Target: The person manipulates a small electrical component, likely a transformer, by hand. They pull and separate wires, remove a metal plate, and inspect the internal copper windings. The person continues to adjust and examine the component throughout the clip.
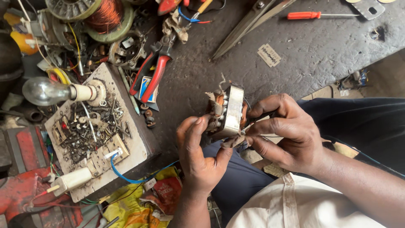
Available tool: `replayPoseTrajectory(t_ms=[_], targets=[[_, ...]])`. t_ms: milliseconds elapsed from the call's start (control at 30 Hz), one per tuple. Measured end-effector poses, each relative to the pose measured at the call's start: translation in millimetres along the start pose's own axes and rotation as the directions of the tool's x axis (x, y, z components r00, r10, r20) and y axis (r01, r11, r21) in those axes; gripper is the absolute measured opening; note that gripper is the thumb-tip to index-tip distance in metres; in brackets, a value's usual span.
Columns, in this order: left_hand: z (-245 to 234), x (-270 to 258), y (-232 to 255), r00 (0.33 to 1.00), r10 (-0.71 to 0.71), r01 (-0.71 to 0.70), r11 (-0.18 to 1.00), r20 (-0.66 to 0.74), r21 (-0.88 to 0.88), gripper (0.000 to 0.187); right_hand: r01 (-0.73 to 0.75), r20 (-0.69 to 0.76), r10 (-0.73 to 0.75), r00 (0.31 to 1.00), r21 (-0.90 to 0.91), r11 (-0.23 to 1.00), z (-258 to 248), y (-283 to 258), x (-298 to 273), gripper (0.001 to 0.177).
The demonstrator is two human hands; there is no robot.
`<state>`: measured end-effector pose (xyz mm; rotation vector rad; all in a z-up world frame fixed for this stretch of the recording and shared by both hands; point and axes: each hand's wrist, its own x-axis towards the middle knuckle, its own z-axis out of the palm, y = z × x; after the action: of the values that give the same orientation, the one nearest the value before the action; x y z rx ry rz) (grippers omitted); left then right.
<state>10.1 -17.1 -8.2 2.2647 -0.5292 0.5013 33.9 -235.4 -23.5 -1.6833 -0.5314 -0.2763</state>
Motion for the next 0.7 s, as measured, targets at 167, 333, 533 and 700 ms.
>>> replayPoseTrajectory(t_ms=[167,333,533,700], targets=[[4.4,-2.6,0.6,1.000,-0.020,0.021,0.999,0.012,-0.036,0.081,0.042,0.027,-0.043,0.999,0.045,0.998,-3.8,6.9,0.0,0.018],[4.9,-2.8,-1.0,1.000,-0.023,0.024,0.996,0.018,-0.090,0.084,0.059,0.027,-0.060,0.998,0.040,0.997,-4.0,6.8,2.2,0.020],[5.3,-8.3,-0.7,0.998,-0.067,0.066,0.992,-0.004,-0.106,0.086,0.056,0.024,-0.057,0.998,0.031,0.998,-2.5,3.9,3.5,0.019],[5.1,-13.2,-3.8,0.997,-0.077,0.075,0.990,-0.018,-0.118,0.086,0.071,0.025,-0.071,0.997,0.017,0.997,-0.5,1.6,5.6,0.019]])
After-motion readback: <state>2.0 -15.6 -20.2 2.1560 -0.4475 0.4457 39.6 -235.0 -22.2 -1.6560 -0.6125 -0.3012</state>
